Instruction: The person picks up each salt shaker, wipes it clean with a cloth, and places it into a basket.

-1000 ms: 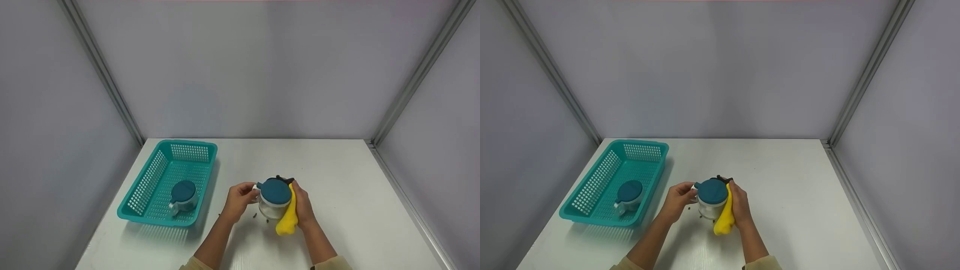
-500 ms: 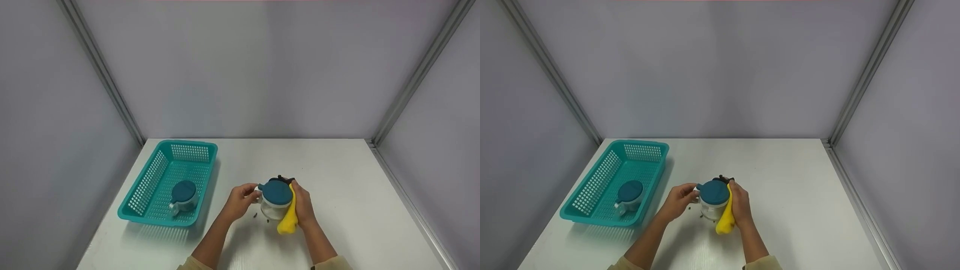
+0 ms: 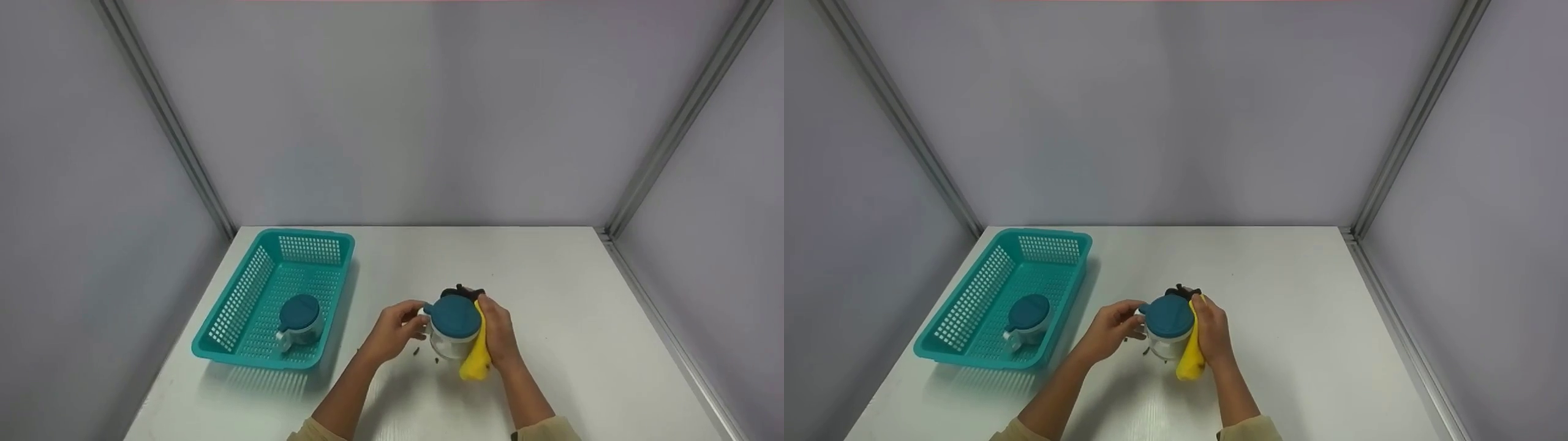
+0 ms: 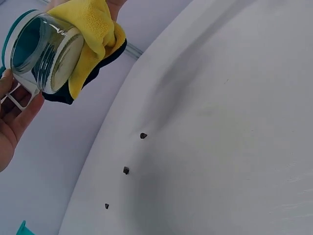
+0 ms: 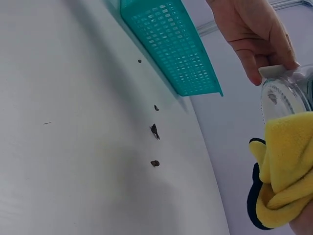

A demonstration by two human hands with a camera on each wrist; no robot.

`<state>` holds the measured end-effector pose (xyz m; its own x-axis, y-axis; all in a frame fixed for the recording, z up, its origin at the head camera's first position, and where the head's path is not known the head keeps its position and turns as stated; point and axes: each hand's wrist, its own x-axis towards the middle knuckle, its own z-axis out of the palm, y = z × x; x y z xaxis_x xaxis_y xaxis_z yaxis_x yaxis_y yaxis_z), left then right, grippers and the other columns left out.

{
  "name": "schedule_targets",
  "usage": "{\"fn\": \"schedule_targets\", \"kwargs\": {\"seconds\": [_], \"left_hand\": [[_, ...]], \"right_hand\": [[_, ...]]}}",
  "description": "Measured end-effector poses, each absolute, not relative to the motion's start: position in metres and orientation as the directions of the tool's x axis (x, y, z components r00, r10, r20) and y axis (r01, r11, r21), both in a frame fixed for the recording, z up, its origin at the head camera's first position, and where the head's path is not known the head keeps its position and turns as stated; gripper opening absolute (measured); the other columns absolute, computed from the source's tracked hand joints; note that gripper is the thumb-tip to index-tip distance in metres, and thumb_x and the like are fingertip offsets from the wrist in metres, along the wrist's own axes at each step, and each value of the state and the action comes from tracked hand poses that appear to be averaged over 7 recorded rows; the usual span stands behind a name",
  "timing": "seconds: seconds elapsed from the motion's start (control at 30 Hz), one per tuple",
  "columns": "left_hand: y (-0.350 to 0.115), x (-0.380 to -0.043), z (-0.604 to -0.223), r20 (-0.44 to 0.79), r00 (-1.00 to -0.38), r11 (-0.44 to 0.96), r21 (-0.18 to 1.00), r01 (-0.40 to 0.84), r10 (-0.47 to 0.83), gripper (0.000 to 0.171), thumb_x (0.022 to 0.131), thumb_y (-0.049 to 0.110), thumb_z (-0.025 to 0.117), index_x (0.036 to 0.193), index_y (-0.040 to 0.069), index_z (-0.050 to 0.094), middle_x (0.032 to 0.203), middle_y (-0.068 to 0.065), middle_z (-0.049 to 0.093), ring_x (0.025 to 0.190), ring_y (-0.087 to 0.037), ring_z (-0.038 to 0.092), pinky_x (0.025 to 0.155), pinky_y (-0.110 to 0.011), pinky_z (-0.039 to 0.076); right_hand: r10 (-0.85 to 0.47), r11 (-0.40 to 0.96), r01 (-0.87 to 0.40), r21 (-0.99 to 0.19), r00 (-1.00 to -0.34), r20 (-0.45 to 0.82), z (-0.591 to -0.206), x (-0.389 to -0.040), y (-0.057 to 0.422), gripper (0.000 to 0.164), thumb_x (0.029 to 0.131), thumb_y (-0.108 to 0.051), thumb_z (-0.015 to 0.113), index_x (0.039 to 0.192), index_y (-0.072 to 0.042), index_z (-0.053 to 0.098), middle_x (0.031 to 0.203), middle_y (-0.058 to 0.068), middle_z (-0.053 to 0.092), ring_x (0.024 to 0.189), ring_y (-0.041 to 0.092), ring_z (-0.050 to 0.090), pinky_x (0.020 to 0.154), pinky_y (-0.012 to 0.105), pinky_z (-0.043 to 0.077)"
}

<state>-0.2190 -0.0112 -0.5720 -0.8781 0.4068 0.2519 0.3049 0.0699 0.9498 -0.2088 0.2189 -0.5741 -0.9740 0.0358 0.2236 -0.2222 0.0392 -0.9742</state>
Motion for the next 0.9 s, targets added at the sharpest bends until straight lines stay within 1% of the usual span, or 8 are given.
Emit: {"fn": "schedule_targets", "kwargs": {"seconds": [0.17,0.23,0.33,0.4,0.47,0.63,0.77,0.9], "left_hand": [[-0.009,-0.218,-0.571,0.263,-0.883,0.031,0.954,0.298,0.390,0.019,0.098,0.013,0.059,0.115,0.008,0.066,0.104,-0.008,0.067,0.095,-0.018,0.069,0.076,-0.034,0.061],[-0.009,-0.218,-0.572,0.256,-0.892,0.024,0.958,0.285,0.373,0.018,0.098,0.014,0.060,0.114,0.009,0.066,0.104,-0.008,0.067,0.095,-0.019,0.069,0.077,-0.034,0.061],[-0.008,-0.216,-0.574,0.248,-0.905,0.020,0.962,0.272,0.346,0.018,0.098,0.014,0.060,0.113,0.007,0.066,0.103,-0.009,0.067,0.094,-0.020,0.069,0.077,-0.034,0.061],[-0.008,-0.215,-0.574,0.246,-0.910,0.012,0.964,0.265,0.333,0.018,0.098,0.014,0.060,0.112,0.006,0.066,0.102,-0.010,0.067,0.094,-0.020,0.069,0.077,-0.034,0.061],[-0.008,-0.214,-0.574,0.244,-0.913,0.010,0.965,0.262,0.326,0.018,0.098,0.014,0.060,0.112,0.005,0.066,0.102,-0.010,0.067,0.093,-0.020,0.070,0.077,-0.034,0.061],[-0.009,-0.214,-0.576,0.245,-0.919,0.008,0.965,0.260,0.309,0.018,0.097,0.015,0.062,0.110,0.004,0.066,0.099,-0.010,0.068,0.092,-0.020,0.071,0.076,-0.034,0.061],[-0.008,-0.215,-0.579,0.250,-0.925,0.004,0.965,0.262,0.287,0.017,0.096,0.015,0.063,0.109,0.003,0.067,0.097,-0.010,0.068,0.091,-0.020,0.071,0.075,-0.033,0.061],[-0.007,-0.216,-0.581,0.266,-0.927,-0.009,0.962,0.274,0.264,0.018,0.096,0.014,0.063,0.109,0.003,0.067,0.098,-0.010,0.069,0.091,-0.020,0.071,0.075,-0.033,0.061]], "right_hand": [[0.079,0.087,-0.301,-0.950,-0.948,0.308,-0.575,-0.207,0.217,0.043,0.105,-0.034,0.038,0.113,-0.001,0.065,0.087,0.006,0.058,0.082,0.018,0.054,0.071,0.023,0.048],[0.094,0.101,-0.326,-0.940,-0.937,0.335,-0.575,-0.207,0.216,0.042,0.105,-0.034,0.040,0.116,-0.002,0.065,0.092,0.007,0.061,0.082,0.016,0.054,0.071,0.021,0.049],[0.105,0.122,-0.376,-0.918,-0.915,0.389,-0.577,-0.205,0.213,0.040,0.104,-0.032,0.042,0.128,-0.007,0.063,0.115,0.008,0.068,0.097,0.008,0.060,0.086,0.015,0.050],[0.103,0.146,-0.435,-0.888,-0.887,0.451,-0.578,-0.204,0.212,0.038,0.104,-0.026,0.042,0.133,-0.009,0.061,0.131,0.008,0.064,0.112,0.004,0.059,0.098,0.014,0.046],[0.101,0.201,-0.508,-0.838,-0.840,0.533,-0.579,-0.203,0.210,0.036,0.103,-0.018,0.044,0.134,-0.008,0.060,0.137,0.010,0.061,0.124,0.002,0.055,0.105,0.014,0.040],[0.084,0.369,-0.652,-0.663,-0.687,0.722,-0.580,-0.202,0.207,0.041,0.096,-0.004,0.048,0.135,-0.008,0.058,0.137,0.012,0.060,0.131,0.004,0.050,0.109,0.015,0.037],[0.079,0.426,-0.701,-0.572,-0.601,0.796,-0.582,-0.202,0.204,0.045,0.090,-0.001,0.051,0.134,-0.007,0.059,0.138,0.012,0.059,0.133,0.008,0.050,0.110,0.017,0.037],[0.085,0.466,-0.726,-0.505,-0.532,0.843,-0.585,-0.203,0.201,0.049,0.085,0.000,0.055,0.133,-0.006,0.059,0.139,0.012,0.058,0.132,0.017,0.051,0.110,0.018,0.037]]}}
